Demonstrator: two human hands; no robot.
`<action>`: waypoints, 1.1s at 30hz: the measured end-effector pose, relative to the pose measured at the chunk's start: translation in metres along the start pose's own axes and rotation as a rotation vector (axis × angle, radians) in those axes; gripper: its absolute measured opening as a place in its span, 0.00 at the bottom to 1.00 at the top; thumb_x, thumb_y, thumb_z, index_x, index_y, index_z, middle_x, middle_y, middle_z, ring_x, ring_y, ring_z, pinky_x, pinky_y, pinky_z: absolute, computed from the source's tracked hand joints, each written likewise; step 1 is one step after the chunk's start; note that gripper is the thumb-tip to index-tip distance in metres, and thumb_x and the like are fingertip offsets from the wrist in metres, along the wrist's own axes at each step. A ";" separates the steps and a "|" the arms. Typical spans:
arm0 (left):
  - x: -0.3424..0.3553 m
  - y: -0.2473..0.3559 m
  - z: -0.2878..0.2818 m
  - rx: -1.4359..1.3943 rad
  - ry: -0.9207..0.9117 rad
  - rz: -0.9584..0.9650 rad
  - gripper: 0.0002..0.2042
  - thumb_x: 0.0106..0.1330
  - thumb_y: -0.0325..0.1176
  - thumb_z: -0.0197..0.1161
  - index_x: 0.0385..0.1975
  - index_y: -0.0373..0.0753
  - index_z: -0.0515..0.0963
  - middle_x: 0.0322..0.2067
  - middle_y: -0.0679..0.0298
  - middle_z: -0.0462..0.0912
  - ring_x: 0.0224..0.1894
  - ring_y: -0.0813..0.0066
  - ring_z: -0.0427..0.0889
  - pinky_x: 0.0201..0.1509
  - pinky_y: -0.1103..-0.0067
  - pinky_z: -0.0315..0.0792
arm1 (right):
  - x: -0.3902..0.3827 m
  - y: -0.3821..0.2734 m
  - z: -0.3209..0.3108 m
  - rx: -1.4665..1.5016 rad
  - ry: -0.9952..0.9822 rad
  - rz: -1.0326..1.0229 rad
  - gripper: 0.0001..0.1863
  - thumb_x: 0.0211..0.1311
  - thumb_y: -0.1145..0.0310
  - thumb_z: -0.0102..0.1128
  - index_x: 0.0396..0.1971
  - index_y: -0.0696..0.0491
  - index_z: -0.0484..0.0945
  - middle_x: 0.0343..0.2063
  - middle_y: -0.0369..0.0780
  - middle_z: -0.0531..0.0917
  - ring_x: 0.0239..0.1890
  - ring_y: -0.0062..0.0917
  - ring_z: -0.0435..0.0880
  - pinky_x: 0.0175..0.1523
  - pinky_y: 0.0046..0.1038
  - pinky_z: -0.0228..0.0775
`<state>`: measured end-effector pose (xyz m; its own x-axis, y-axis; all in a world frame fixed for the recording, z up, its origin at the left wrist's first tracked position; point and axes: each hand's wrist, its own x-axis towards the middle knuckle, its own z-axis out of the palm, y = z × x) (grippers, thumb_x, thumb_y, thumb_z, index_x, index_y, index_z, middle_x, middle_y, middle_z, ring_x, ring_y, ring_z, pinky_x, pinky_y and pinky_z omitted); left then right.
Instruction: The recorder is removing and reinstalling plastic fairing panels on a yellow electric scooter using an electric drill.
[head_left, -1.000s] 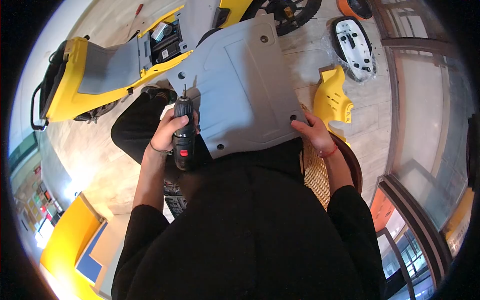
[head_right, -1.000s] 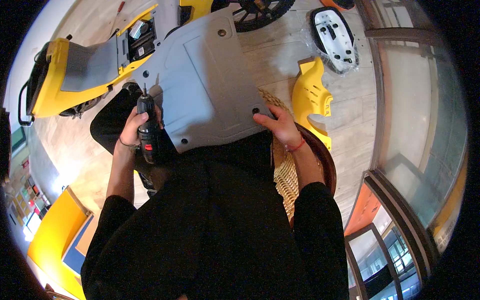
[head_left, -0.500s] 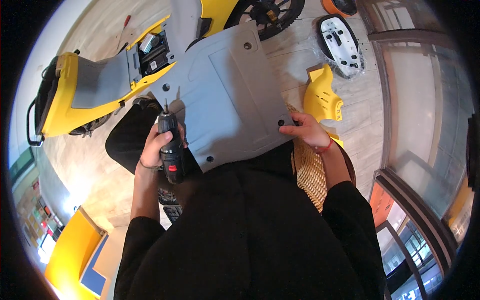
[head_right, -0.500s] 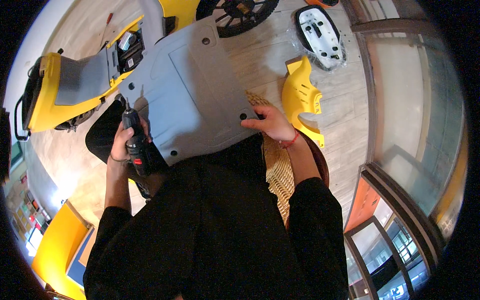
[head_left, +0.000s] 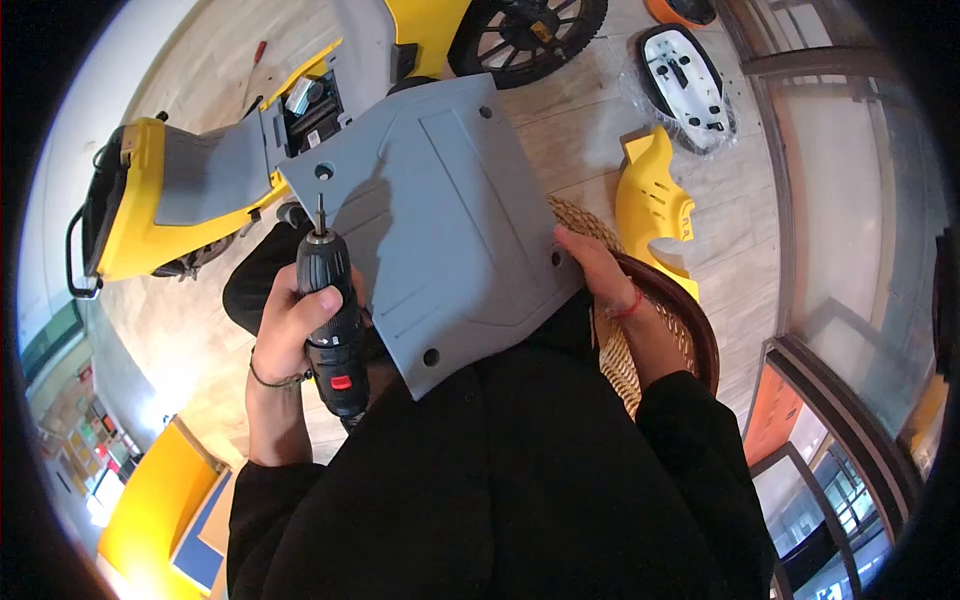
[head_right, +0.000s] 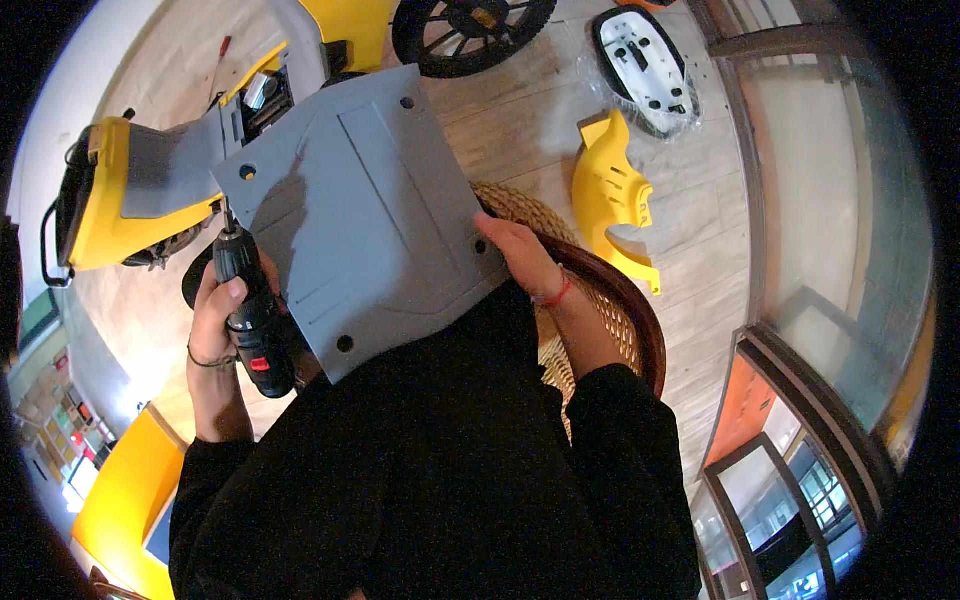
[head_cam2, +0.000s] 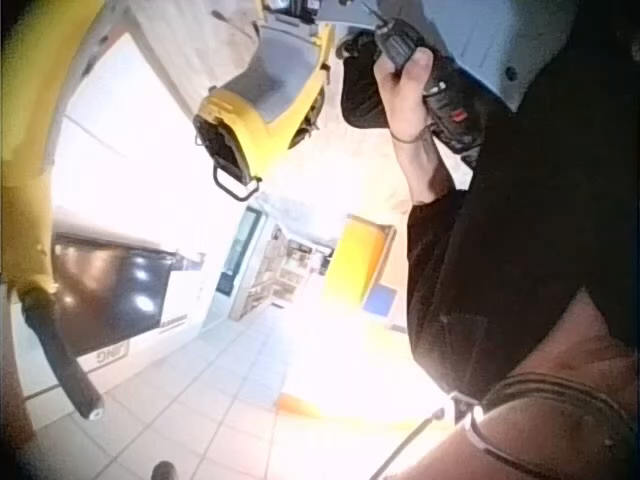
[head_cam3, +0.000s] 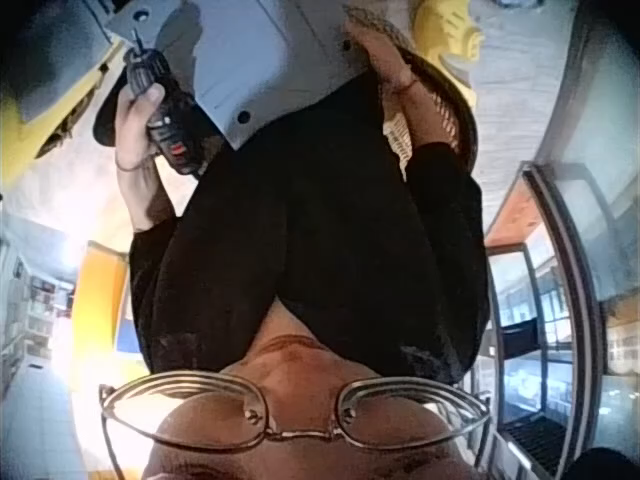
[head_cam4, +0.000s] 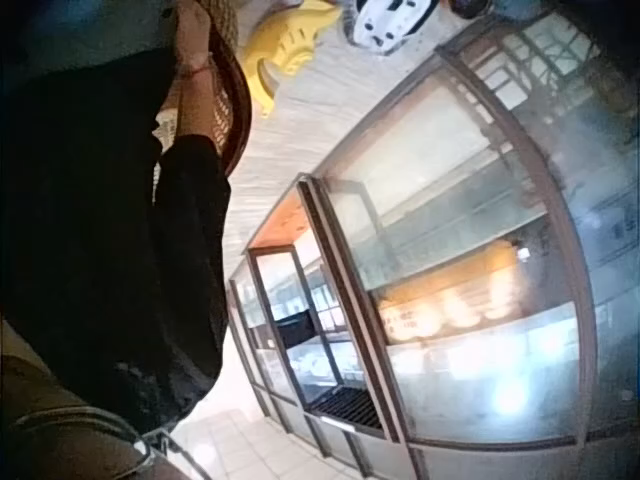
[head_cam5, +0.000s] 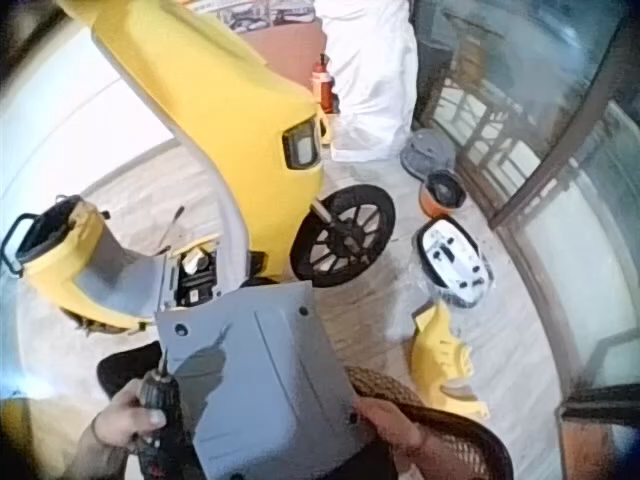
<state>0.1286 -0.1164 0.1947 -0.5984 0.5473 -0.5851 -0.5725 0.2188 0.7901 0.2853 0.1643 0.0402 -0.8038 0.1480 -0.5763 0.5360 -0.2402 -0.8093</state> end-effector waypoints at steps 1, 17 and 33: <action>0.000 0.004 0.004 0.014 0.001 0.007 0.18 0.49 0.43 0.62 0.28 0.33 0.72 0.23 0.61 0.75 0.25 0.74 0.77 0.29 0.81 0.72 | 0.001 0.001 0.003 0.030 -0.032 -0.051 0.24 0.62 0.56 0.50 0.44 0.64 0.74 0.42 0.39 0.79 0.44 0.20 0.74 0.51 0.21 0.63; 0.003 0.034 0.084 0.038 -0.113 0.079 0.13 0.50 0.36 0.63 0.27 0.33 0.73 0.24 0.64 0.76 0.26 0.78 0.75 0.32 0.82 0.68 | 0.001 0.035 0.025 0.303 0.352 -0.006 0.21 0.64 0.57 0.49 0.41 0.63 0.76 0.38 0.35 0.79 0.39 0.16 0.73 0.48 0.18 0.63; -0.006 0.019 0.092 0.184 0.006 0.035 0.30 0.40 0.57 0.62 0.23 0.29 0.73 0.30 0.49 0.74 0.22 0.71 0.77 0.31 0.78 0.71 | 0.013 0.030 0.039 0.291 0.619 -0.255 0.18 0.65 0.62 0.49 0.29 0.64 0.74 0.23 0.32 0.75 0.29 0.14 0.67 0.36 0.20 0.63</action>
<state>0.1733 -0.0408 0.2297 -0.6198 0.5520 -0.5578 -0.4397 0.3445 0.8295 0.2806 0.1217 0.0128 -0.5548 0.7282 -0.4023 0.1919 -0.3585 -0.9136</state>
